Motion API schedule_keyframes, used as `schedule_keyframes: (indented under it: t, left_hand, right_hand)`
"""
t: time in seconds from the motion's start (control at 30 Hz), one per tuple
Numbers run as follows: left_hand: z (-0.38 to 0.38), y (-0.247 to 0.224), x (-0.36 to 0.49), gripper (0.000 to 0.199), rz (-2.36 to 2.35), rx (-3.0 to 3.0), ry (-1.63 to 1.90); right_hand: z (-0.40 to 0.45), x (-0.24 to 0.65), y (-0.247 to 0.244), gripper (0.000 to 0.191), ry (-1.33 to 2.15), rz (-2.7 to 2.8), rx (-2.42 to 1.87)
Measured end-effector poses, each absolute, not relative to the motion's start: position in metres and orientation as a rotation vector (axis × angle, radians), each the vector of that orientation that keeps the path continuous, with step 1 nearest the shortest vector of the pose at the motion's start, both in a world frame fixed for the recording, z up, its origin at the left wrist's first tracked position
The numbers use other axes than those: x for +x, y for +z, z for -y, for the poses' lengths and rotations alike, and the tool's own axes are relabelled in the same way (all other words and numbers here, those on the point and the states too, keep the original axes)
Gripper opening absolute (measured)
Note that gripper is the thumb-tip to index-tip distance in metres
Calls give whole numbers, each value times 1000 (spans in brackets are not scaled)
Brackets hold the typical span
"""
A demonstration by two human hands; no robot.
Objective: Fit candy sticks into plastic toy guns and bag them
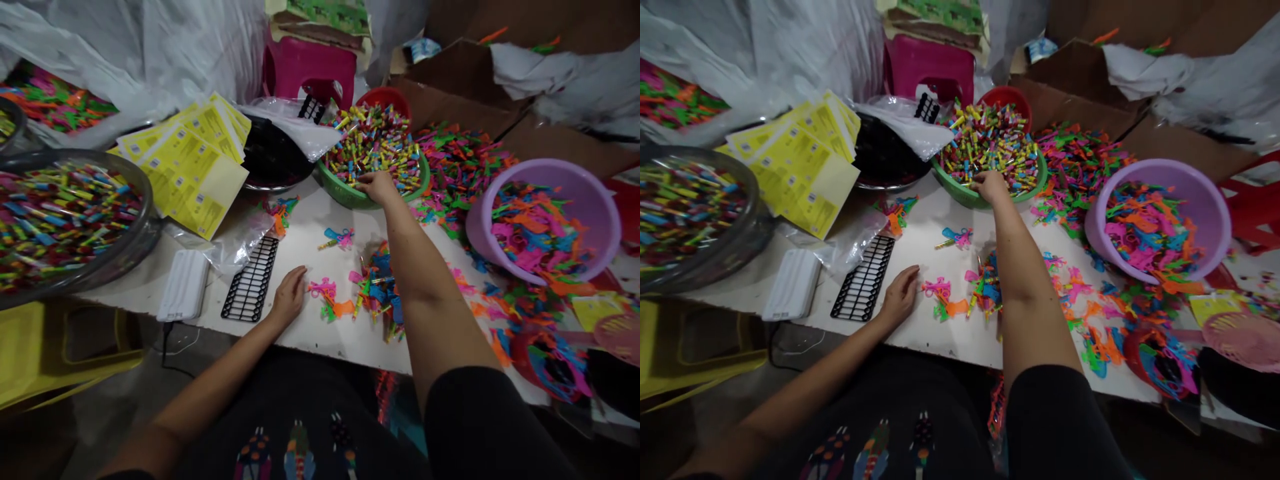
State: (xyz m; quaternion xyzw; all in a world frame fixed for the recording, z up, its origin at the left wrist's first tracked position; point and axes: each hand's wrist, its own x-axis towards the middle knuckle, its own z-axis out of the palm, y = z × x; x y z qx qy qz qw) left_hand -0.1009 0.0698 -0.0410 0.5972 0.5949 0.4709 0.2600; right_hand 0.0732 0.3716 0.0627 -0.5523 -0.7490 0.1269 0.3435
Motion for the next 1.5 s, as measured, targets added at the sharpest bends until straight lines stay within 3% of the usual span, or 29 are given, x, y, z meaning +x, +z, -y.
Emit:
schedule_keyframes:
  t: [0.17,0.3,0.47,0.57,0.67,0.77,0.87,1.0,1.1,1.3,1.5]
  left_hand:
    - [-70,-42,-101,32,-1600,1537,1276]
    - [-69,-42,-102,33,-1589,1387,1274]
    - [-64,-26,-103,43,-1269,1059,1233]
    - [-62,-8,-99,45,-961,928,1001]
    - [-63,5,-98,59,-936,703,910]
    - [-66,10,-108,40,-1042,374,980]
    - [-64,11,-122,25,-1009,169,1012]
    - [-56,8,-125,27,-968,136,997]
    - [-51,7,-116,33,-962,200,983]
    - [-43,12,-103,44,-990,421,1009]
    - [-34,18,-93,45,-1016,688,985]
  right_hand:
    - [-357,78,83,19,273,2009,-1467]
    - [-289,92,106,24,177,1903,-1281]
    - [-165,71,85,16,1071,2397,-852]
    - [-128,53,62,14,1205,2433,-826]
    - [-121,55,49,21,1076,2204,-1046]
    - [-118,73,41,21,793,2169,-1263]
    - [-105,92,30,17,613,2529,-1348]
    - [-84,102,15,21,372,2738,-1426]
    - [-78,98,15,17,477,2563,-1450]
    - [-73,69,28,28,1276,1478,-1324]
    - [-62,36,23,30,1307,1124,-1212]
